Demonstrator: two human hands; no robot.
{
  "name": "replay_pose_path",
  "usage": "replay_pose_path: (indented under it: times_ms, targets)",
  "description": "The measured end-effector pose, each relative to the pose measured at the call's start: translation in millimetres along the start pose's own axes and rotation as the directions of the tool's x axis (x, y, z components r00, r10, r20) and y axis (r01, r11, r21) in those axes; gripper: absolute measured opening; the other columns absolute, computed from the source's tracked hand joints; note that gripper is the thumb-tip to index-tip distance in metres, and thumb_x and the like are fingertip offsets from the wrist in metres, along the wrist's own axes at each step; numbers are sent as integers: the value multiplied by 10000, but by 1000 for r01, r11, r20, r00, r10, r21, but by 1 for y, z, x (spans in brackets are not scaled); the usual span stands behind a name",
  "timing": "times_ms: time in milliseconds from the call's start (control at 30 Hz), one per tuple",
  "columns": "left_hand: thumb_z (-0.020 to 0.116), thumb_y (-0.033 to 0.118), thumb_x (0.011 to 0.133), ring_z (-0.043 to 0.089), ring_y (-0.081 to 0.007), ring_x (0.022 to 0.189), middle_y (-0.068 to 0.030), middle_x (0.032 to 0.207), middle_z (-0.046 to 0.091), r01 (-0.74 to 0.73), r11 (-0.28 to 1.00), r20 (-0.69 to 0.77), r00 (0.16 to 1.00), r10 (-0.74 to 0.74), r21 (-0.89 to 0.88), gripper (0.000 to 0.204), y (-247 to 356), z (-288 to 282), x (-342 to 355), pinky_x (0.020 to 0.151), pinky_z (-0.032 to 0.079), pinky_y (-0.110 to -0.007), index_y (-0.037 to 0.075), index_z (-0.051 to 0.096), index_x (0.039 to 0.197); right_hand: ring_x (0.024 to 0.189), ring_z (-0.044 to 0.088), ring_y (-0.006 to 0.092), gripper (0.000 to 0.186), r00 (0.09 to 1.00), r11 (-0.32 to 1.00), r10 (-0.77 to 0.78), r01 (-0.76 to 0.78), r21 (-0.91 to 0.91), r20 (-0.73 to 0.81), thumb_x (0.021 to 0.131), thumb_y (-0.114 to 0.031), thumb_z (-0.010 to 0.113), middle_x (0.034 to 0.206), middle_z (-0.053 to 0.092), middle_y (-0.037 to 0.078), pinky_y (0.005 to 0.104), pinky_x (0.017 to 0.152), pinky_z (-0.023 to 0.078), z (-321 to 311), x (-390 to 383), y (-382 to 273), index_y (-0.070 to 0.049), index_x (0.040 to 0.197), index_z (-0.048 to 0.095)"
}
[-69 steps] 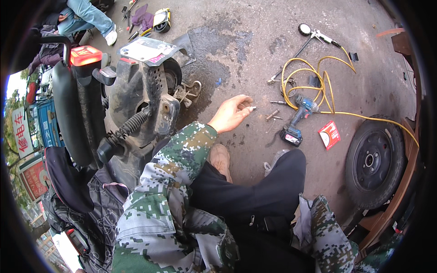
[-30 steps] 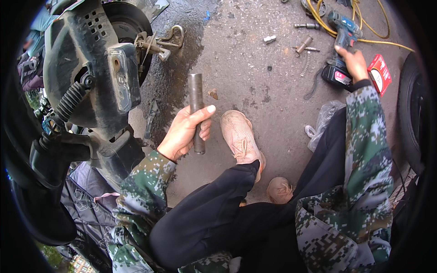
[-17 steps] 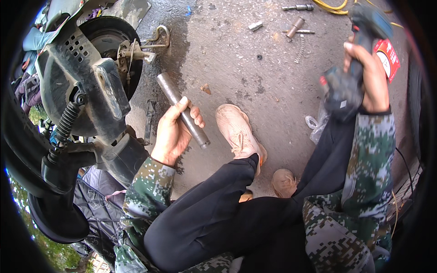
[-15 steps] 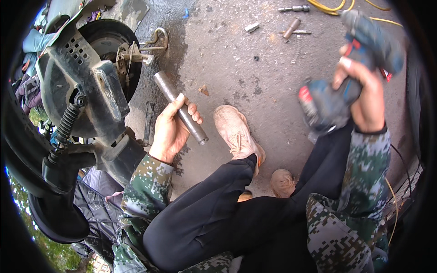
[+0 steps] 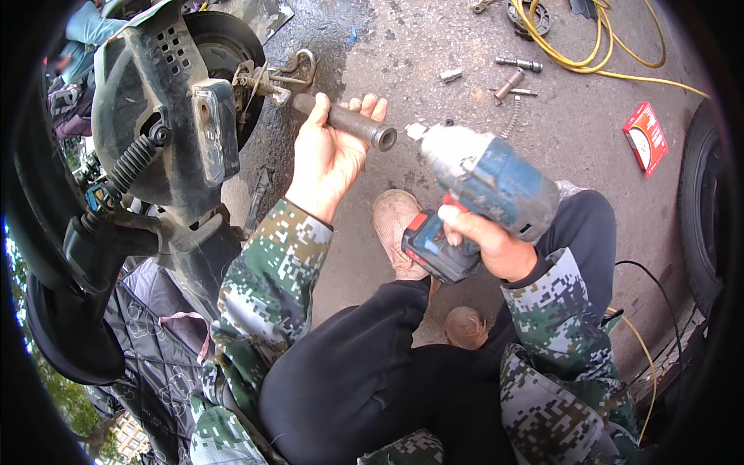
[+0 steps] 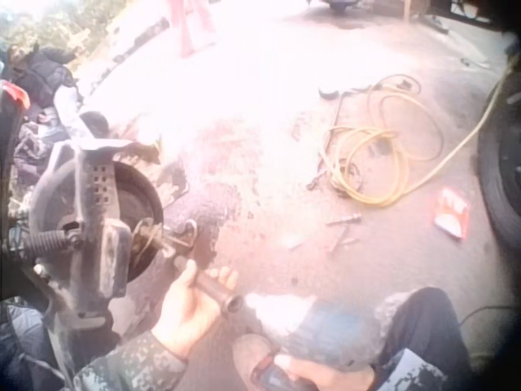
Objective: The person works on a motorcycle rear brake assembly, removing and installing brake shoes and springs by hand and with a cordless impact driver. They manipulate small springs and pins, then reassemble the brake components.
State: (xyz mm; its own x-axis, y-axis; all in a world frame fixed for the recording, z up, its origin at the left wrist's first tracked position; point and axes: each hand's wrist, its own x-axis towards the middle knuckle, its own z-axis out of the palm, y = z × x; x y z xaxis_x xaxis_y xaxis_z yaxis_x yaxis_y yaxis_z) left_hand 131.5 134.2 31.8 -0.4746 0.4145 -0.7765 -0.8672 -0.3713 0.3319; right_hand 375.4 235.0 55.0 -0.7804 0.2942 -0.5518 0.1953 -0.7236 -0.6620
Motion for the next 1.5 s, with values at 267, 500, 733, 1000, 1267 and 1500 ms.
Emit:
replay_pose_path:
  times_ms: [267,500,733,1000,1267,1500]
  targets:
    - [436,390,1135,618,-349,1059,-173,1011,522,-51,998,-63,997,49,-32,428,-11,5,-5,1129,506,-578,-34,411,1081,713,583,61,157,991,996,66,-58,-73,117,951,-162,756,824,646,-13,270,649,477,-6,17,13,-55,1042,684]
    - [479,431,1113,554,-211,723,-63,790,525,41,941,-266,963,53,335,407,-23,-8,8,703,530,-386,54,470,960,953,704,401,498,887,657,-324,461,-597,328,818,-181,789,1047,722,166,435,862,563,-12,32,-8,-75,1290,670]
    - [520,380,1099,570,-186,662,-50,790,558,322,753,-440,897,-48,574,291,-19,-26,-7,603,535,-373,105,434,1062,840,638,301,622,853,-19,-253,467,-884,456,782,-109,709,872,596,91,402,782,503,0,17,-15,-122,1400,638]
    - [474,328,1118,603,-227,821,-96,897,582,55,959,-138,990,-17,278,303,25,-1,-5,849,572,-435,38,475,1029,857,742,341,536,910,878,-268,366,-308,315,780,-218,832,936,730,157,441,806,589,-6,55,-1,-49,1259,663]
    - [569,270,1085,385,-346,1519,-139,1448,588,89,956,235,959,-158,280,250,26,3,-21,1220,338,-691,63,628,1214,572,532,113,321,906,842,189,-348,412,379,952,-105,672,674,592,15,283,594,447,-19,54,15,15,1249,665]
    - [573,224,1086,336,-347,1550,-122,1532,536,122,916,233,947,-223,381,233,9,-11,-22,1213,336,-715,111,631,1281,597,547,129,388,851,759,305,-488,431,427,957,-100,658,700,594,34,278,597,450,-39,56,13,19,1326,634]
